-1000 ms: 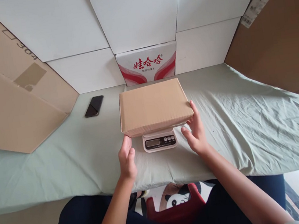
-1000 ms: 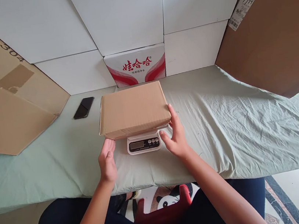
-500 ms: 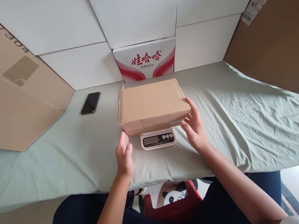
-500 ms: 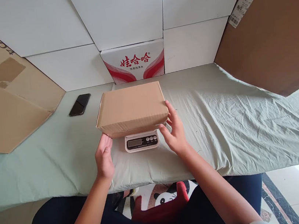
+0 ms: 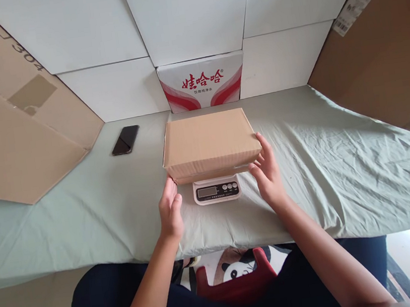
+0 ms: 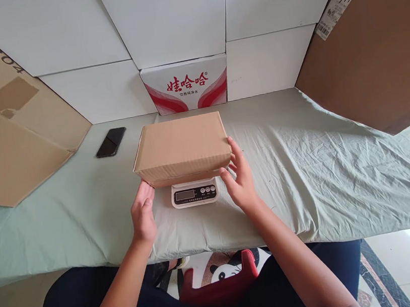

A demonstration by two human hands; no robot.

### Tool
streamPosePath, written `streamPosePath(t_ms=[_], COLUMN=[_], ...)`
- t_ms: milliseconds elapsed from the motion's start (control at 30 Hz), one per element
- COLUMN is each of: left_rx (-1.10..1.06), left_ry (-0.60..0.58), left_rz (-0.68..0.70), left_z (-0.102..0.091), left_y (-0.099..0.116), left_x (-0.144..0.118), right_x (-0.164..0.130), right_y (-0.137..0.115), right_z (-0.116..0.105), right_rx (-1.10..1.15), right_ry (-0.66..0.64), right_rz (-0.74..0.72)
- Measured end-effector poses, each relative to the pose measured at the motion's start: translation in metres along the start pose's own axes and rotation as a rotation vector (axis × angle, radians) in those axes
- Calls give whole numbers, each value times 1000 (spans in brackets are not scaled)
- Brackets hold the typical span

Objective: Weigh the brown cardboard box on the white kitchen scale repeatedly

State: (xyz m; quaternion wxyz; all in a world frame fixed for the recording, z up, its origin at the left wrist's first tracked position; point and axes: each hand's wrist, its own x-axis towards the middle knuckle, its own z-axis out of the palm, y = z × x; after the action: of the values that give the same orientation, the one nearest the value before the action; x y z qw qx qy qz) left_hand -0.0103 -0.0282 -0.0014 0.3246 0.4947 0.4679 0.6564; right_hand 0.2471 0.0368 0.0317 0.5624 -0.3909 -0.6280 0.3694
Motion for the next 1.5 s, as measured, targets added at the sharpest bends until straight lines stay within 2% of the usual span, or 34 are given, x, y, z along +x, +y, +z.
streamPosePath(t_ms=[133,467,600,700,767,867,1000,1100,1267,1500], left_rx=[-12,-46,-83,-109,-110,-123,-124,-122,-98,-60], left_ry=[6,-23,-27,-13,-7,12,10,-16,-42,66], left_rz=[26,-20,34,71,73,30,-52,-53,-66,-108], left_z=[0,-5,-4,3,8,17,25,26,25,21], left_y=[0,0,10,14,9,-12,-46,-61,-67,-78], left_x=[1,0,19,49,75,114,148,155,153,155], right_x=[0,3,17,46,73,109,131,132,130,134], right_y=[-2,-1,-15,-20,-13,13,51,67,76,87], right_z=[-1,1,3,7,11,17,26,30,30,27], right_rx=[8,-37,-6,0,0,1,34,73,74,43], right_ry=[26,-54,-86,-124,-129,-127,-50,-26,-42,-45], right_rz=[-14,-56,-99,-138,-163,-173,-107,-62,11,14])
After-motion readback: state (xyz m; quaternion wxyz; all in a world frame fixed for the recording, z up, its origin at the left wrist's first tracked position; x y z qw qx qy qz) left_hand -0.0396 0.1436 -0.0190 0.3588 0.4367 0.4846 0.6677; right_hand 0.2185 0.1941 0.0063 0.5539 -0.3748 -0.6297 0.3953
